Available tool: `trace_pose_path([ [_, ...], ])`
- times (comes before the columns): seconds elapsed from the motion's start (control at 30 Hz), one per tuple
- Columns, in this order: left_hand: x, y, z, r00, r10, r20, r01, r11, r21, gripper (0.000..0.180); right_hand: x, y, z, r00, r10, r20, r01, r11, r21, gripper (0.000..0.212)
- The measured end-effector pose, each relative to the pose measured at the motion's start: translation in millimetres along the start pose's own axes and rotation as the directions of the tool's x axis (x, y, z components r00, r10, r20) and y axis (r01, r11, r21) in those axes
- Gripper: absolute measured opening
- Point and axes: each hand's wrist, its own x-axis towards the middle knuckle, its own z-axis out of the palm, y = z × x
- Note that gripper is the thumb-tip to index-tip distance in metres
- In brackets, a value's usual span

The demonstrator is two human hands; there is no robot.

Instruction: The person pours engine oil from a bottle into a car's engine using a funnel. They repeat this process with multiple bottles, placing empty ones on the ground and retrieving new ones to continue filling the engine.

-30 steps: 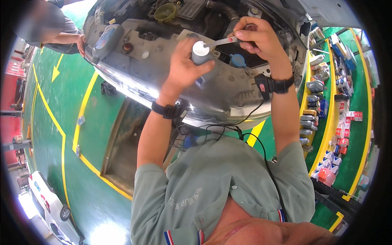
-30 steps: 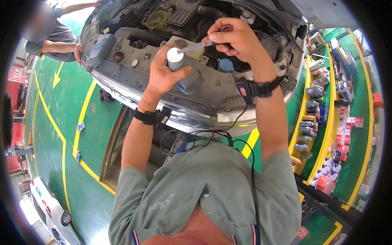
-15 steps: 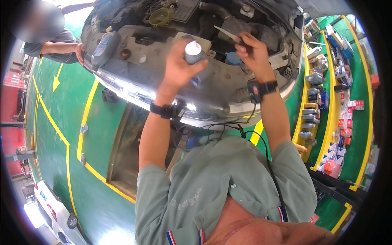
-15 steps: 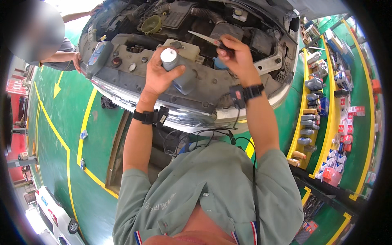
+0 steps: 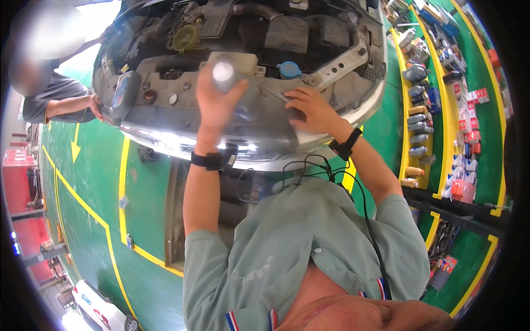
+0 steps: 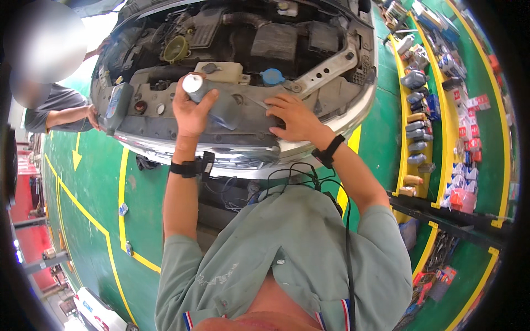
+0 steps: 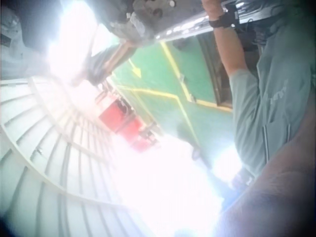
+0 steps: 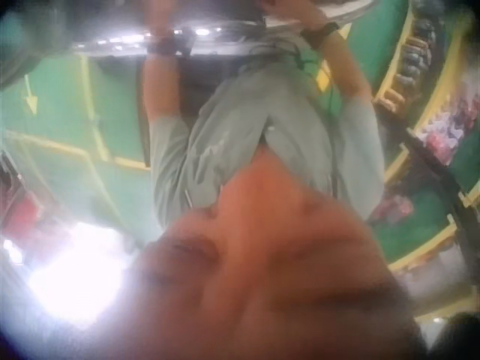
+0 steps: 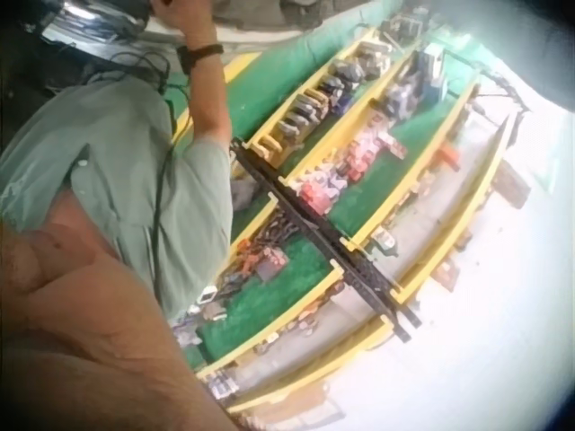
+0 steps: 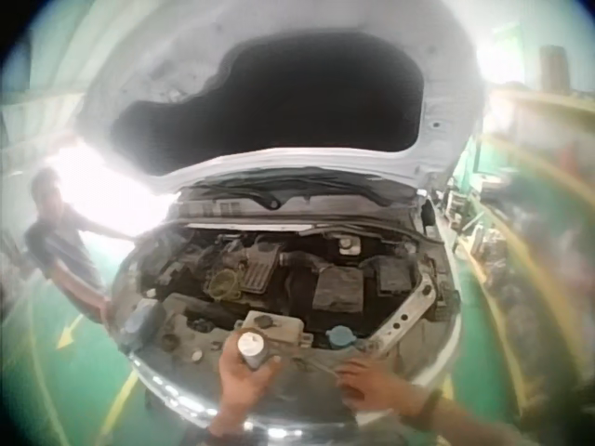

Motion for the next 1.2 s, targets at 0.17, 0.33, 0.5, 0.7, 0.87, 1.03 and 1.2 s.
trace_pose_path([
  [0.17,-10,22,9,0.988,0.135,-0.071,-0.114,0.962,0.247,0.047,33,-31,-37,0.963,0.217,-0.157,-0.193,0.969,0.157,0.024],
  [0.33,-14,23,6,0.973,0.207,-0.105,-0.169,0.942,0.291,0.043,112,-105,-70,0.974,0.111,-0.196,-0.043,0.946,0.322,0.021],
  [0.5,-11,23,9,0.958,0.260,-0.124,-0.213,0.929,0.301,0.040,153,-99,-63,0.988,-0.125,-0.092,0.130,0.990,0.054,0.026],
  [0.7,-15,16,9,0.953,0.265,-0.146,-0.203,0.918,0.339,0.042,165,-106,-71,0.975,-0.217,0.037,0.219,0.974,-0.058,0.022],
  [0.87,-13,16,9,0.963,0.239,-0.126,-0.174,0.905,0.388,0.044,169,-102,-72,0.967,-0.213,0.136,0.225,0.971,-0.079,0.021],
  [1.03,-13,16,9,0.957,0.253,-0.145,-0.183,0.908,0.377,0.043,166,-109,-75,0.987,-0.151,0.048,0.150,0.988,0.026,0.024],
  [1.2,-15,19,10,0.956,0.254,-0.149,-0.188,0.915,0.356,0.050,172,-92,-73,0.974,-0.201,0.100,0.188,0.974,0.126,0.030],
])
